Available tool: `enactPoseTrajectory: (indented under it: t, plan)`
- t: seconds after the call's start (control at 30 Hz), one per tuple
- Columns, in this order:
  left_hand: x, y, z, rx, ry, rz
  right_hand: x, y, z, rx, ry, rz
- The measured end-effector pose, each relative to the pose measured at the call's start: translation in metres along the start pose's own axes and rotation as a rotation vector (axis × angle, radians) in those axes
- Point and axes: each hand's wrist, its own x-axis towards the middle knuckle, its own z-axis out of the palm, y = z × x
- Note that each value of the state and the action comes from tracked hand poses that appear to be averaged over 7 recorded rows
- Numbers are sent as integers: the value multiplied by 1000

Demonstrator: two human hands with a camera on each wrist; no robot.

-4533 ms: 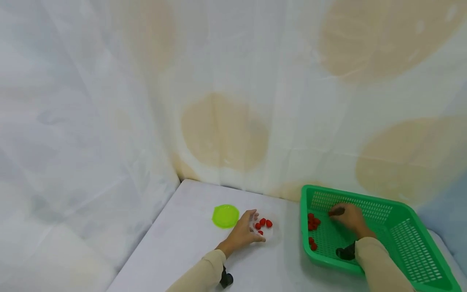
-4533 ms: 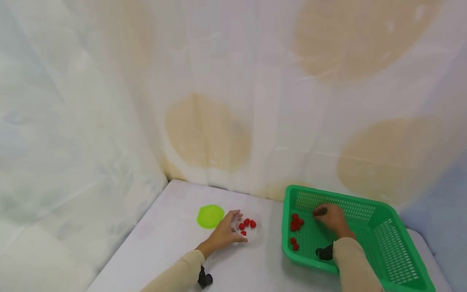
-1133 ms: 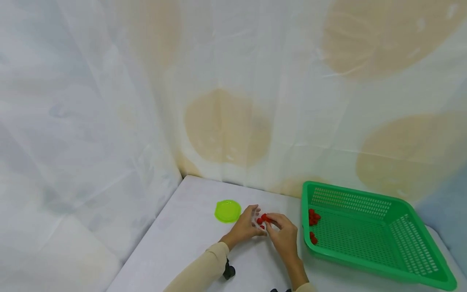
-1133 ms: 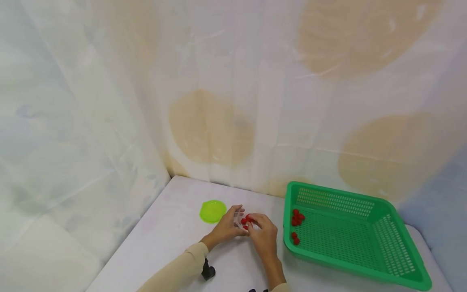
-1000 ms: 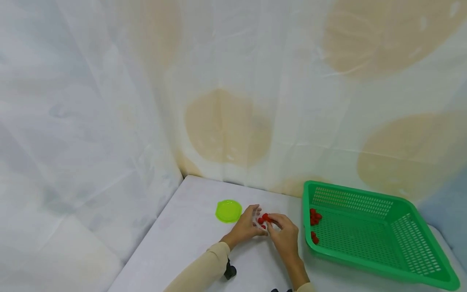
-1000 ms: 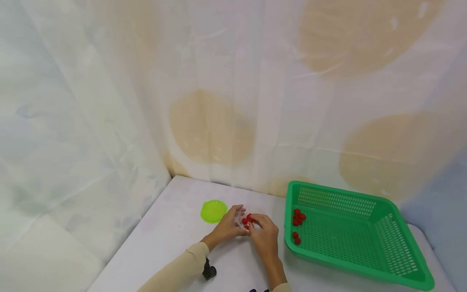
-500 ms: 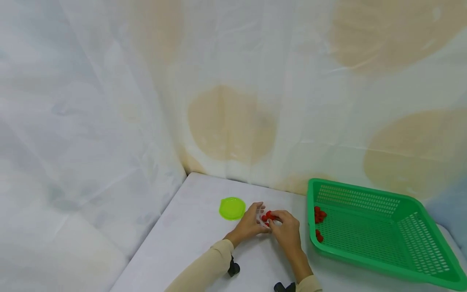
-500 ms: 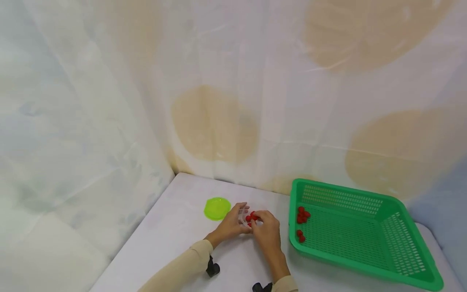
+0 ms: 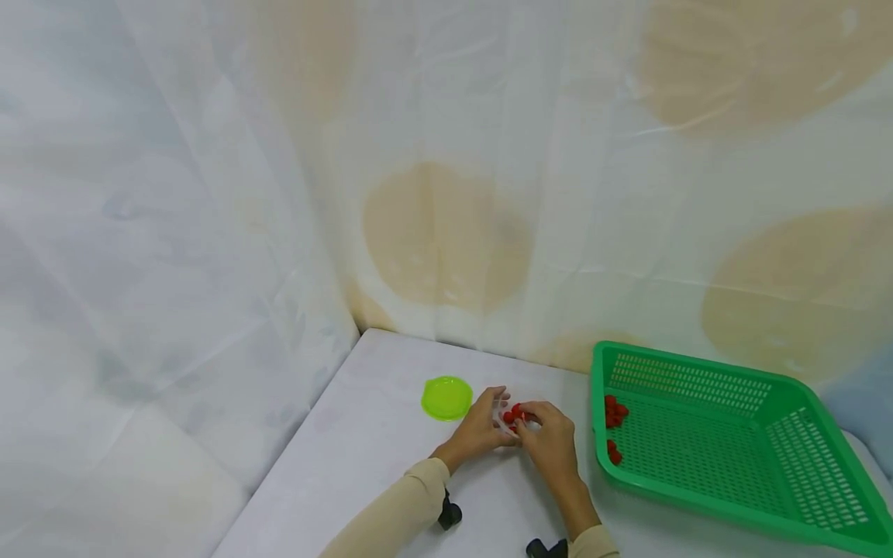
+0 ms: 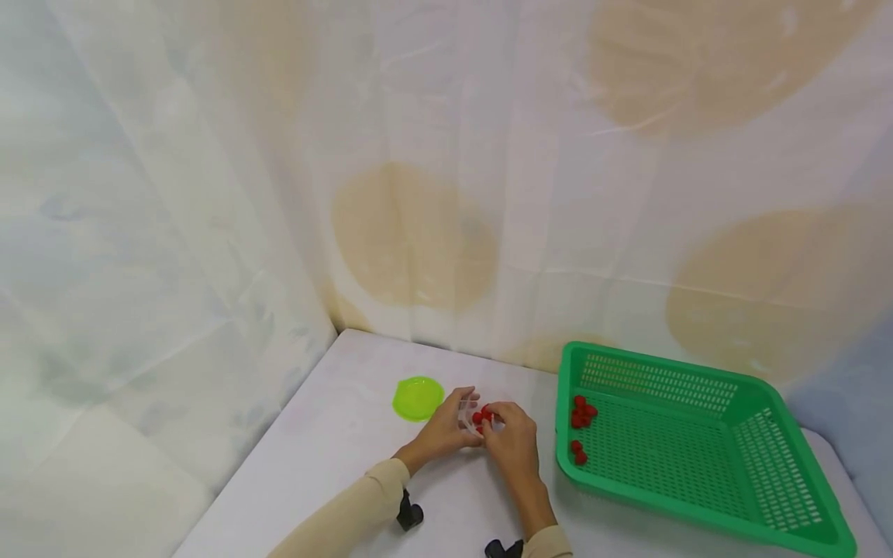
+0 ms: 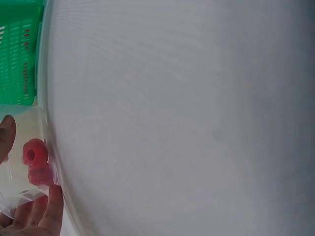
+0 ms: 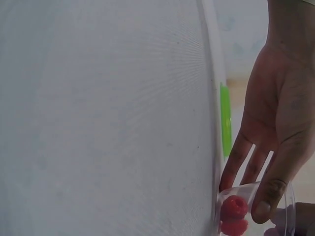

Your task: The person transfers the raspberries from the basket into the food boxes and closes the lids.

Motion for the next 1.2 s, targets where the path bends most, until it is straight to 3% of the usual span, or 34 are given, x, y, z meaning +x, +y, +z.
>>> enactPoseTrajectory:
  t: [0.23, 0.4, 0.53, 0.63, 0.73, 0.8, 0.87, 1.03, 1.2]
  plan:
    - [0, -3, 1, -4, 7, -3, -1, 2, 1, 18, 15, -19]
    - [-1, -2, 1, -17, 6, -15, 5, -11, -16, 123, 37, 10]
    - [-3, -2, 1, -43, -5, -16, 22, -35, -48, 252, 80, 18]
    - [-4, 0, -1, -53, -12, -29, 45, -59, -84, 323, 86, -57]
    - [-3, -1, -1, -55, -17, -42, 72, -67, -120, 338, 55, -175]
    - [-3, -1, -2, -53, -16, -49, 91, -58, -138, 369, 8, -242]
    - [-3, -2, -3, -47, -10, -56, 110, -38, -151, 370, -33, -252]
    - [-2, -5, -6, -30, 4, -48, 137, 20, -170, 256, -136, -48]
    - [1, -8, -7, -30, 25, -45, 137, 62, -174, 129, -276, 91]
